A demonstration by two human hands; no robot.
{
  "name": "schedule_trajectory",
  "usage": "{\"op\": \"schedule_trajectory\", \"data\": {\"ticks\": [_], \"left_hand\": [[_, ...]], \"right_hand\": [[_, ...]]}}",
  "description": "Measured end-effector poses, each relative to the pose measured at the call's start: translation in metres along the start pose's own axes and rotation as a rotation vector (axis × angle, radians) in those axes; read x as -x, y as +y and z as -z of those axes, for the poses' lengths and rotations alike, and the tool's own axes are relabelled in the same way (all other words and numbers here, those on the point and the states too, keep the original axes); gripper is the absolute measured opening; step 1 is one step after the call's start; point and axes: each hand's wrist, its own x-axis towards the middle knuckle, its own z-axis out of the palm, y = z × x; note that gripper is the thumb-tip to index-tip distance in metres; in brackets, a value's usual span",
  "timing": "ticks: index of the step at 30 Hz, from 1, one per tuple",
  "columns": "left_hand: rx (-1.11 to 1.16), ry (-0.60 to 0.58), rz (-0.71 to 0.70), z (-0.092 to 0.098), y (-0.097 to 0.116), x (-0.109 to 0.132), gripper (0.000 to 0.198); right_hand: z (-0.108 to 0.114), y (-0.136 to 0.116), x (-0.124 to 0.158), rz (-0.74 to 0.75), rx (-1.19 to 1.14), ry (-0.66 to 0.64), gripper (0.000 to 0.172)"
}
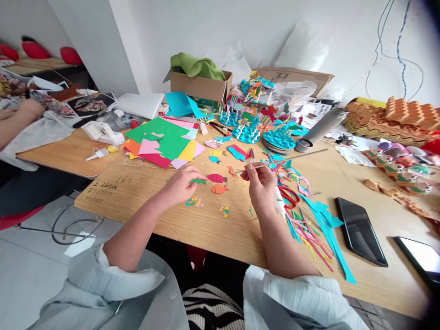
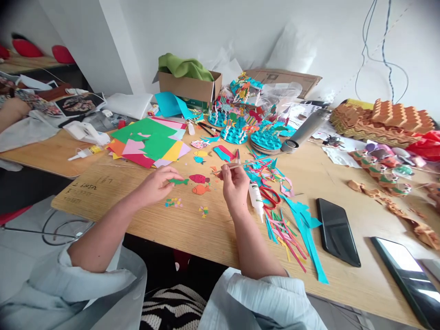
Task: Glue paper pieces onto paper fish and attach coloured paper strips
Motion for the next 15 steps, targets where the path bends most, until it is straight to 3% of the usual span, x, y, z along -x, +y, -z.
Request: {"op": "schedule_trajectory", "data": {"ticks": [4, 7, 10, 15], "left_hand": [[0.086, 0.012, 0.107, 0.013, -0.005, -0.004, 0.027], [0.185, -0.078, 0.18, 0.015, -0.011, -0.012, 0.025], [0.272, -0.141, 0.218, 0.013, -0.018, -0.027, 0.022], [0.28, -0.028, 0.163, -0.005, -0.033, -0.046, 0.021]], "right_hand": [[-0.004, -0.007, 0.006, -0.01, -0.079, -0.118, 0.028], [-0.007, -0.015, 0.011, -0.029, -0.089, -0.225, 0.026], [-0.008, -0.021, 0.011, -0.032, -0.077, -0.25, 0.025], [-0.012, -0.021, 0.01, -0.04, -0.075, -0.243, 0.019]]}}
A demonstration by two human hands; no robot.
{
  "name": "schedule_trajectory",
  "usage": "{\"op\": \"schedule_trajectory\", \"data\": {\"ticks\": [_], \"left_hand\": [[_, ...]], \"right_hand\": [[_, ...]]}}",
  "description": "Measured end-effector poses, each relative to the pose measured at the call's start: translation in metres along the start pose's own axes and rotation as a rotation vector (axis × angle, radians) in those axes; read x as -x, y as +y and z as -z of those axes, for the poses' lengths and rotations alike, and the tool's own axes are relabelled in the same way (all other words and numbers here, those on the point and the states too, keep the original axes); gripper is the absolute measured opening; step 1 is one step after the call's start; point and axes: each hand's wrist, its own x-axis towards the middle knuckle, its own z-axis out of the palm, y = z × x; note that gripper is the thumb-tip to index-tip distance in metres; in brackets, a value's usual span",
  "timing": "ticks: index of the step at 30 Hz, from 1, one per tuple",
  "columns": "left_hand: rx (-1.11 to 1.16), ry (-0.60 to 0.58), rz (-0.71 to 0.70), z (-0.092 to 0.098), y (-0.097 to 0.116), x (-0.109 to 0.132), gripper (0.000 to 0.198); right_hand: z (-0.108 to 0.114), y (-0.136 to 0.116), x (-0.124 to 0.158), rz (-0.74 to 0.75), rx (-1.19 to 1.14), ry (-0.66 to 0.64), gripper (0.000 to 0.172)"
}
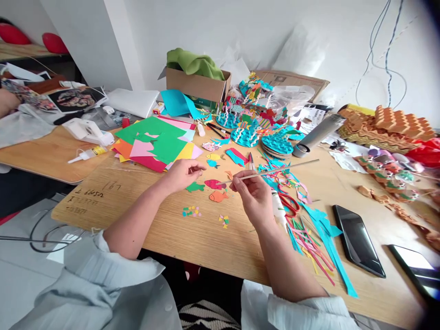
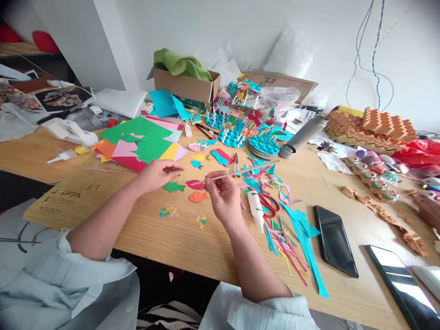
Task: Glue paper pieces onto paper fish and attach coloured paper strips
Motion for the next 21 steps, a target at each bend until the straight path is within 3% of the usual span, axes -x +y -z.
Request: {"op": "schedule_trajectory", "data": {"ticks": [4, 8, 15, 21], "left_hand": [[-0.31, 0.076, -0.212, -0.014, -0.012, 0.005, 0.027], [-0.362, 0.055, -0.294, -0.018, -0.011, 0.014, 0.033], [-0.389, 0.032, -0.256, -0.016, -0.001, 0.017, 0.038], [-0.361, -0.007, -0.157, -0.013, 0.003, 0.02, 0.04]], "right_hand": [[-0.004, 0.005, 0.01, -0.031, -0.033, -0.06, 0.017], [-0.013, 0.006, 0.025, -0.007, 0.096, -0.155, 0.021], [-0.028, 0.003, 0.034, 0.248, 0.382, -0.314, 0.016], [-0.031, 0.008, 0.034, 0.33, 0.438, -0.384, 0.014]]}}
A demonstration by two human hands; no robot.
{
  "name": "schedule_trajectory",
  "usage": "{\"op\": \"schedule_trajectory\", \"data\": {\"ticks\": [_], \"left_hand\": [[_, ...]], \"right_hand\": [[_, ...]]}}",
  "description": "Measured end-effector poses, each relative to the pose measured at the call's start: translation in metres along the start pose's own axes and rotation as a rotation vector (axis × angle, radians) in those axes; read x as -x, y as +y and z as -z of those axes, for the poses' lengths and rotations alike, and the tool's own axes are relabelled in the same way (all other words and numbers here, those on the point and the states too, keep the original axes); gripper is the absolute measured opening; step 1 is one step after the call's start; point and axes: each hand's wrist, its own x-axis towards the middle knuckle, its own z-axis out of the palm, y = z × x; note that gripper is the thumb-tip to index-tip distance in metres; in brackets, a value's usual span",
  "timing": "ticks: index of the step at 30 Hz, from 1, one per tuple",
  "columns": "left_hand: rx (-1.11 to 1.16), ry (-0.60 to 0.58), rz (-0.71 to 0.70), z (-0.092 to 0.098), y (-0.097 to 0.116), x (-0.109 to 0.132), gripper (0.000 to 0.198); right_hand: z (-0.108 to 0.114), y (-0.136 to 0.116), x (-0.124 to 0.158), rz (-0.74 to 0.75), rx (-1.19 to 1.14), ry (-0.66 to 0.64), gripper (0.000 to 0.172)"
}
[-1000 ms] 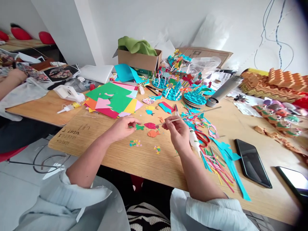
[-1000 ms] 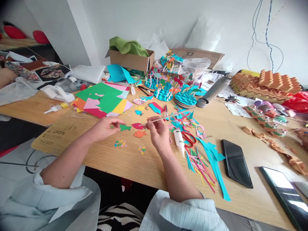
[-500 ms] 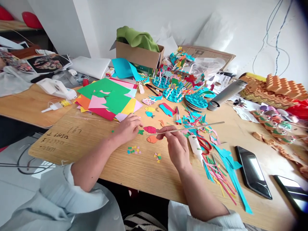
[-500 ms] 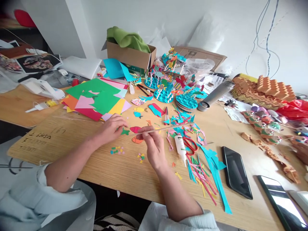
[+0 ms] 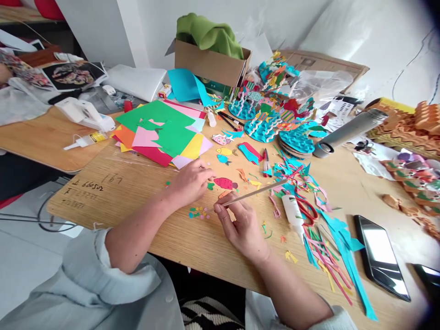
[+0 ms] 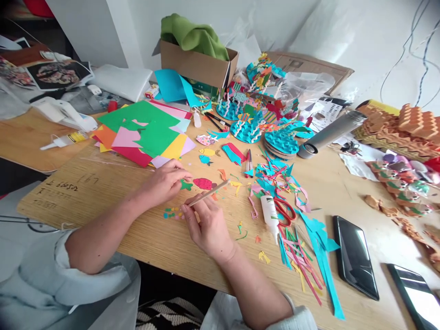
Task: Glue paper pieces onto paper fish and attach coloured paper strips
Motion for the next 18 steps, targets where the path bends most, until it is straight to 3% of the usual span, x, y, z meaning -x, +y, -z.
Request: {"op": "schedule_trajectory", "data": {"ticks": [18], "left_hand": [[-0.003, -0.078, 0.044, -0.0022, -0.001, 0.0001, 0.044]], "right_hand": [[-0.0057, 0.0071, 0.0008, 0.022, 0.031, -0.009, 0.013]]}}
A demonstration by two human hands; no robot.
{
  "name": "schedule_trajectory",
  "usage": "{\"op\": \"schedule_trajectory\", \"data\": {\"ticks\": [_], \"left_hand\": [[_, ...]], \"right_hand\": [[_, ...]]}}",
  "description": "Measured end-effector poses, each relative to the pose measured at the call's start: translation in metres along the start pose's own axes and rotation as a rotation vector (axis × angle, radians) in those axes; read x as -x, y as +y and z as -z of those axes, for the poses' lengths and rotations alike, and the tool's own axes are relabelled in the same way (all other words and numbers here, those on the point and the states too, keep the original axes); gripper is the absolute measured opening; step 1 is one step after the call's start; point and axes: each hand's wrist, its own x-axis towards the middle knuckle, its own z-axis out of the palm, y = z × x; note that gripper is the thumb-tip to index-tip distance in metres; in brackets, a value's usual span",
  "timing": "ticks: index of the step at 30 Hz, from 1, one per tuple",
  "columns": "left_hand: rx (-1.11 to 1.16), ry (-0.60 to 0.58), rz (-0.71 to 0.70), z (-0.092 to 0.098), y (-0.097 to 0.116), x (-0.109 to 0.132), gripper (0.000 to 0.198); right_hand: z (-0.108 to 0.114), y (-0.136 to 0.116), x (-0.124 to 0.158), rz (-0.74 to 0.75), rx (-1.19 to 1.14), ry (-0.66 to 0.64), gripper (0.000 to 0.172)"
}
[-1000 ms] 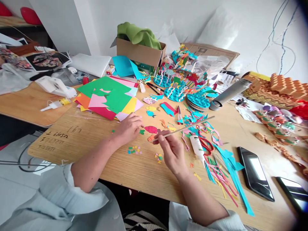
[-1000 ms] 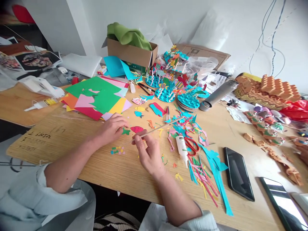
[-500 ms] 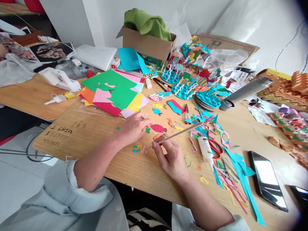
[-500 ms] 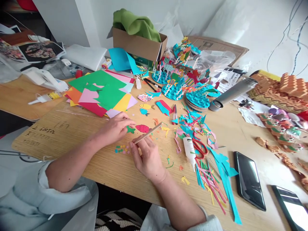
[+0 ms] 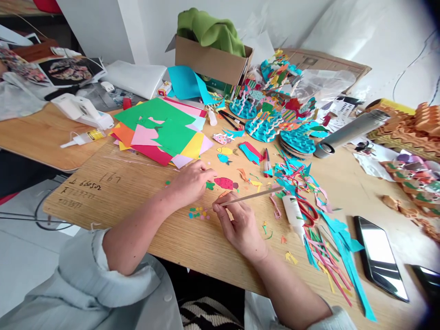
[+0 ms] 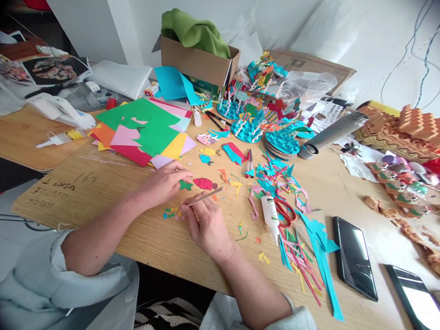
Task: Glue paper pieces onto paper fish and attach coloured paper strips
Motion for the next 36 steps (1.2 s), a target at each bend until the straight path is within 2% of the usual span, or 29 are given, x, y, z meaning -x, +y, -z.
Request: {"op": "schedule_trajectory", "data": {"ticks": [12, 31, 36], "left_hand": [[-0.05, -0.032, 0.002, 0.004, 0.001, 0.0, 0.043], [-0.169, -0.016, -0.08, -0.008, -0.005, 0.0, 0.045], [-0.142, -0.01, -0.085, -0.009, -0.006, 0.0, 0.047]], "right_hand": [[0.003, 0.0, 0.0, -0.03, 0.041, 0.081, 0.015], [-0.009, 0.0, -0.004, 0.028, 0.071, -0.024, 0.012], [-0.011, 0.0, -0.006, 0.048, 0.086, -0.029, 0.013]]}}
